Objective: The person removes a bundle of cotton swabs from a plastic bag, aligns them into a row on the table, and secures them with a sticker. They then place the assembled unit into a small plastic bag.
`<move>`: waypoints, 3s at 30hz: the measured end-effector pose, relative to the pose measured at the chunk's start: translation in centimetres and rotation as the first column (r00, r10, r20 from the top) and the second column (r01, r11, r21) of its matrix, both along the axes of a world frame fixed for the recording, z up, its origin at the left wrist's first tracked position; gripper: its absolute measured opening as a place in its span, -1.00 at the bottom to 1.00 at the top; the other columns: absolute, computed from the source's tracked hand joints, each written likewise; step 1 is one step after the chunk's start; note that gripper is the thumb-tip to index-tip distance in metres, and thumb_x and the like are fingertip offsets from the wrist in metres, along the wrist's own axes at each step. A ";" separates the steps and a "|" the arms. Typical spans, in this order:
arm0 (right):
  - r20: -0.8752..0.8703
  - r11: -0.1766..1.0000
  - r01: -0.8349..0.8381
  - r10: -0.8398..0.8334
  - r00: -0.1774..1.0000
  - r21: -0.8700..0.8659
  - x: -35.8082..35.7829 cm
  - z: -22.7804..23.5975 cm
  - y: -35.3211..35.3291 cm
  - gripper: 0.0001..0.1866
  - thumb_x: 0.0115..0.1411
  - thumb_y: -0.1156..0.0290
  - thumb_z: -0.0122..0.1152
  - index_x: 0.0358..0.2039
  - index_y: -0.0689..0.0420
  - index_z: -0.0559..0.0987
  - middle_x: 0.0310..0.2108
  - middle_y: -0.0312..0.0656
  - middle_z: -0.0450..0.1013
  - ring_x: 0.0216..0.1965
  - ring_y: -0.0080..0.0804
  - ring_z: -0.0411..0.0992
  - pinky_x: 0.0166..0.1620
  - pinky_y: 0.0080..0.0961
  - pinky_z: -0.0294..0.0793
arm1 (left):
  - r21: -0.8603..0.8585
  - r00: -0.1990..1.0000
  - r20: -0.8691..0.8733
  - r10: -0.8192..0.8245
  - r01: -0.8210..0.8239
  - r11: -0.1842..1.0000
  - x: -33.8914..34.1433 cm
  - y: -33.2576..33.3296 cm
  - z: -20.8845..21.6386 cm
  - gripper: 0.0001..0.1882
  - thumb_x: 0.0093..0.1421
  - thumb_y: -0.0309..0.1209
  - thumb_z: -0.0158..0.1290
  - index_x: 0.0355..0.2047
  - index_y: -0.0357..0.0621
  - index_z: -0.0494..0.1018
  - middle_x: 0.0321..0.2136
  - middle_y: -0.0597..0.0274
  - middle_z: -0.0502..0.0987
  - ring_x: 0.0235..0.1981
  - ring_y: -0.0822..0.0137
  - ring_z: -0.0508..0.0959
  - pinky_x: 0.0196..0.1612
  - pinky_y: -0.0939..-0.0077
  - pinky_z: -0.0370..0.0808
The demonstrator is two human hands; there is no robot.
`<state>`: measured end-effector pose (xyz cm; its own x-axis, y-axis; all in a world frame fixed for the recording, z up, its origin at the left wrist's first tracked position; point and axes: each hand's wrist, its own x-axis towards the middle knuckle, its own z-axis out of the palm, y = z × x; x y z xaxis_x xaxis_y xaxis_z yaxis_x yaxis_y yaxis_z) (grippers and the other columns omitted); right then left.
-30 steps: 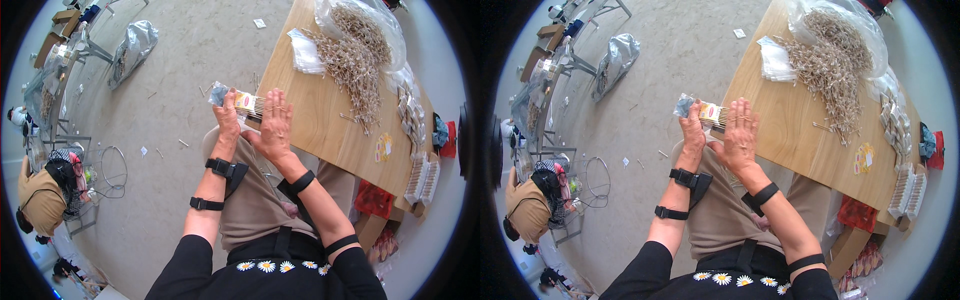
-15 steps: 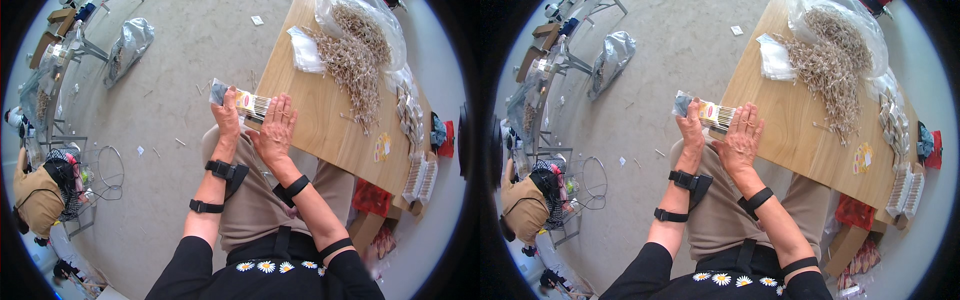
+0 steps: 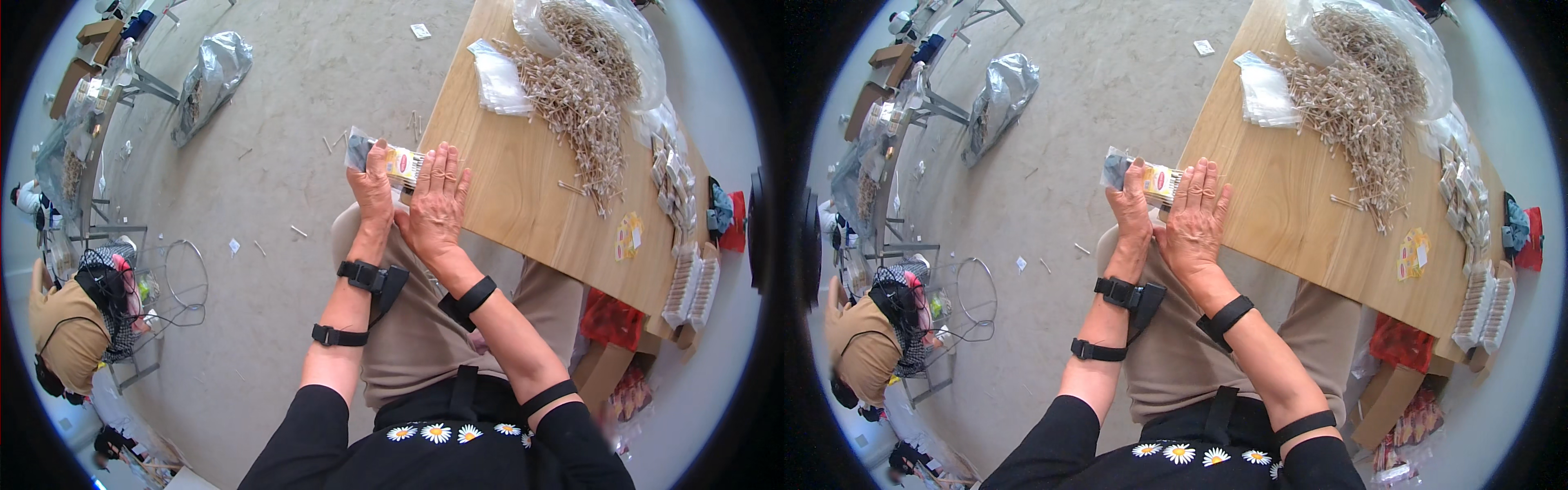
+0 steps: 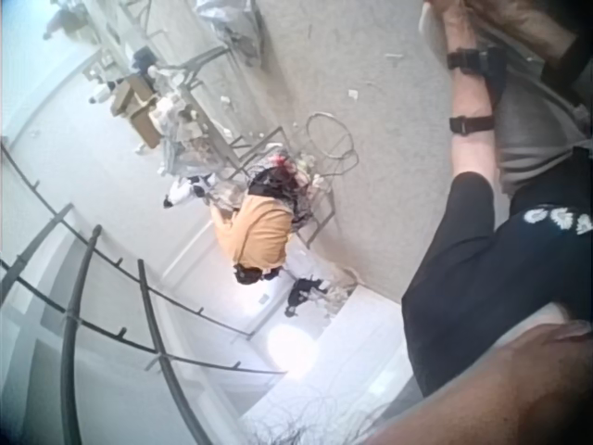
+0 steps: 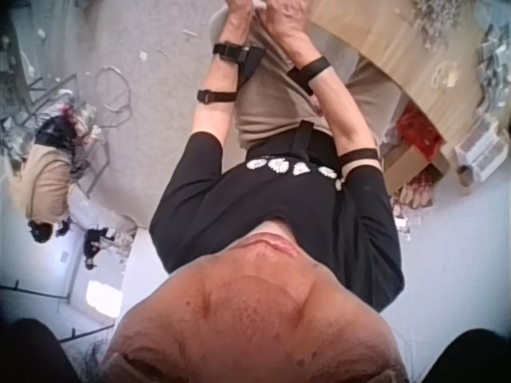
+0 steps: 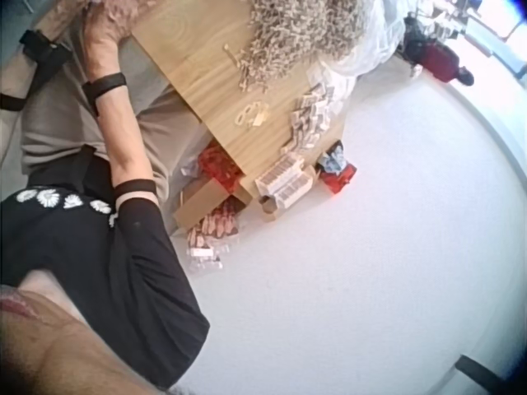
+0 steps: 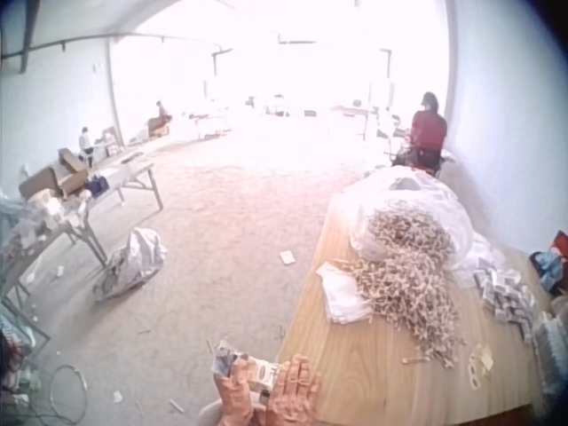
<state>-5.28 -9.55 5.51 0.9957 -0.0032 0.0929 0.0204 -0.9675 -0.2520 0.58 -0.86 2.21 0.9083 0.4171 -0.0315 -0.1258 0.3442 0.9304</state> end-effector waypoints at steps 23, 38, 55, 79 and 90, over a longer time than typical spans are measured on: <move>-0.039 0.998 0.055 -0.056 0.998 -0.020 -0.4 0.3 -1.3 0.26 -0.18 -0.05 0.54 0.41 0.27 0.07 0.48 0.00 -0.13 0.52 -0.09 -0.28 0.44 0.16 -0.34 | -0.442 0.996 -0.077 -0.053 0.013 0.897 1.4 2.1 -0.8 -0.89 0.21 -0.46 0.22 -0.30 -0.16 0.52 -0.35 0.30 0.57 -0.31 0.45 0.57 -0.18 0.52 0.56; -0.002 0.998 0.021 -0.021 1.000 0.055 -0.3 -0.1 -1.3 0.21 -0.14 0.03 0.53 0.40 0.30 0.07 0.47 0.04 -0.13 0.51 -0.07 -0.26 0.45 0.15 -0.34 | -0.366 0.999 -0.041 -0.033 0.016 0.931 1.3 2.0 -0.6 -0.91 0.22 -0.47 0.21 -0.36 -0.15 0.50 -0.39 0.32 0.55 -0.36 0.49 0.54 -0.22 0.57 0.52; -0.051 0.999 -0.009 0.008 0.999 -0.033 0.4 0.1 -0.9 0.20 -0.14 0.00 0.51 0.42 0.20 0.07 0.48 -0.07 -0.12 0.52 -0.10 -0.28 0.44 0.21 -0.37 | -0.601 0.977 -0.142 -0.160 0.043 0.798 1.2 2.5 -0.7 -0.88 0.25 -0.38 0.21 -0.31 -0.14 0.52 -0.35 0.30 0.56 -0.30 0.43 0.57 -0.13 0.47 0.55; -0.100 0.994 0.075 -0.082 0.992 -0.075 1.1 0.1 0.6 0.25 -0.18 -0.03 0.52 0.41 0.25 0.06 0.48 -0.01 -0.16 0.52 -0.04 -0.33 0.42 0.28 -0.40 | -0.314 0.996 -0.077 -0.044 0.018 0.949 1.2 1.6 -0.7 -0.85 0.21 -0.44 0.26 -0.31 -0.14 0.48 -0.40 0.37 0.52 -0.39 0.49 0.55 -0.29 0.52 0.56; -0.062 0.998 0.042 -0.044 0.997 -0.039 0.3 0.1 0.0 0.25 -0.17 -0.06 0.52 0.42 0.21 0.07 0.48 -0.04 -0.14 0.52 -0.04 -0.30 0.42 0.28 -0.39 | -0.197 0.997 -0.071 0.026 -0.040 0.980 1.0 1.8 -1.3 -0.88 0.23 -0.44 0.24 -0.32 -0.18 0.51 -0.41 0.35 0.55 -0.42 0.50 0.53 -0.32 0.54 0.52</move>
